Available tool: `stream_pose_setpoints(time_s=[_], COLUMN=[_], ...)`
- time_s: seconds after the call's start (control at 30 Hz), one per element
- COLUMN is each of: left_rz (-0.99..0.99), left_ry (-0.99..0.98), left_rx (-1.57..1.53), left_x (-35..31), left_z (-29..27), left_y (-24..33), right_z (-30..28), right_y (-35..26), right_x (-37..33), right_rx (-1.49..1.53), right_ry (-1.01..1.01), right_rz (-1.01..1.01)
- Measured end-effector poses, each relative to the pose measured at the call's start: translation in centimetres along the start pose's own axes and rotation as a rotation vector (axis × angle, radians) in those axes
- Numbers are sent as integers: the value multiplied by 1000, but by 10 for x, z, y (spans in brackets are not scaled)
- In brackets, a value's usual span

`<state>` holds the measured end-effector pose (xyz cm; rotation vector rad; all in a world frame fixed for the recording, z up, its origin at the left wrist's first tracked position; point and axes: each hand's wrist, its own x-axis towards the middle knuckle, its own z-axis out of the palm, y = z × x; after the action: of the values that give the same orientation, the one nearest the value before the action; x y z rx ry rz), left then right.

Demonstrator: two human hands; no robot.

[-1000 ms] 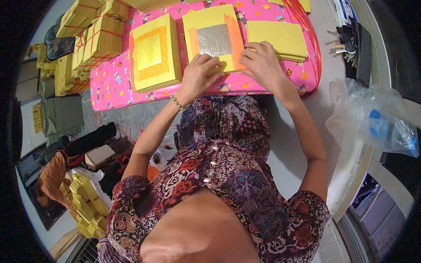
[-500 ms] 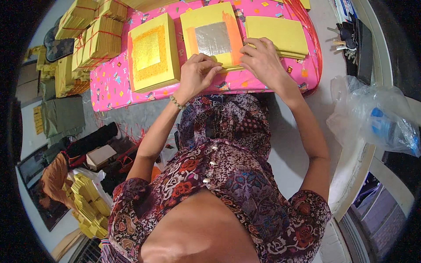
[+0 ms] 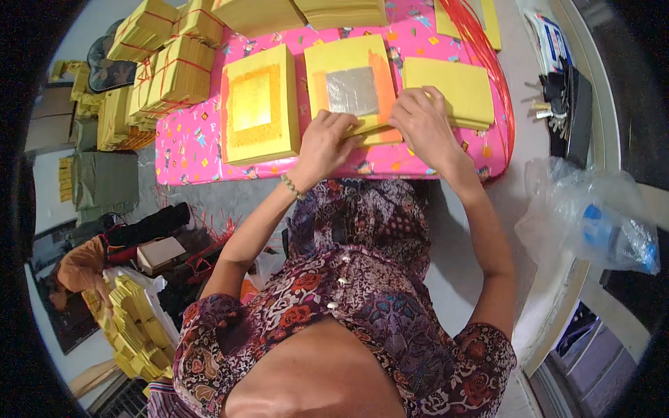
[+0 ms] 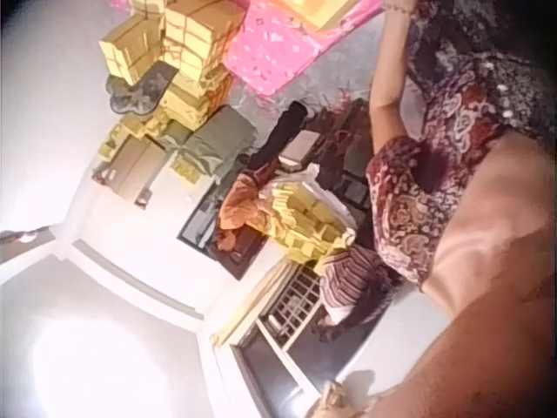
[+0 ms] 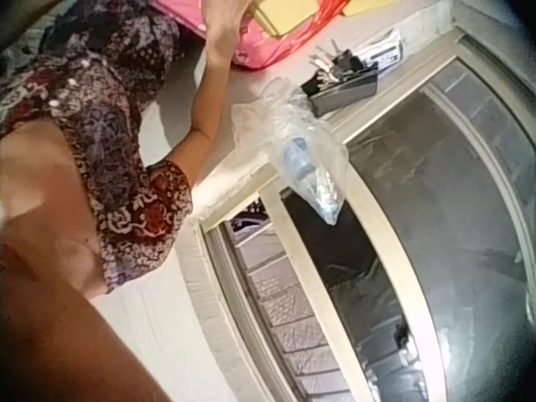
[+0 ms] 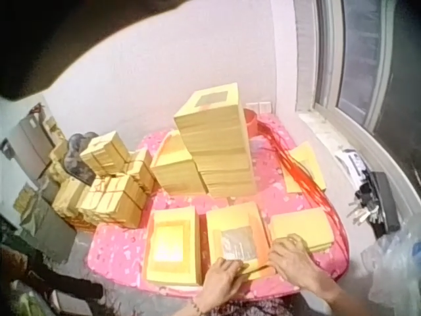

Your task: Bundling stacks of yellow ritual paper sheets with red rubber bands and organizing them on a table.

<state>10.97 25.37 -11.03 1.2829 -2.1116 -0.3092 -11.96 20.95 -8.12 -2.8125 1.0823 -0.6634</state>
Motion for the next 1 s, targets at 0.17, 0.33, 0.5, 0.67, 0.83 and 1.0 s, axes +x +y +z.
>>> stream_pose_setpoints(time_s=[0.17,0.33,0.5,0.67,0.83,1.0], left_rz=[-53,-179,45,-36,-67,-115], left_ry=[-130,-198,163,38,19,-23], left_rx=[99,89,258,183,281,225], left_x=[13,36,39,41,40,37], left_z=[-11,-28,-26,0,22,30], left_y=[-2,4,15,1,-17,-24], right_z=[-9,-5,1,36,66,78], right_y=[-3,9,36,77,96,87], right_x=[16,46,91,127,143,156], right_rx=[91,201,252,276,128,16], right_ry=[-25,-81,-18,-24,-150,-199], right_rz=[5,102,232,268,177,211])
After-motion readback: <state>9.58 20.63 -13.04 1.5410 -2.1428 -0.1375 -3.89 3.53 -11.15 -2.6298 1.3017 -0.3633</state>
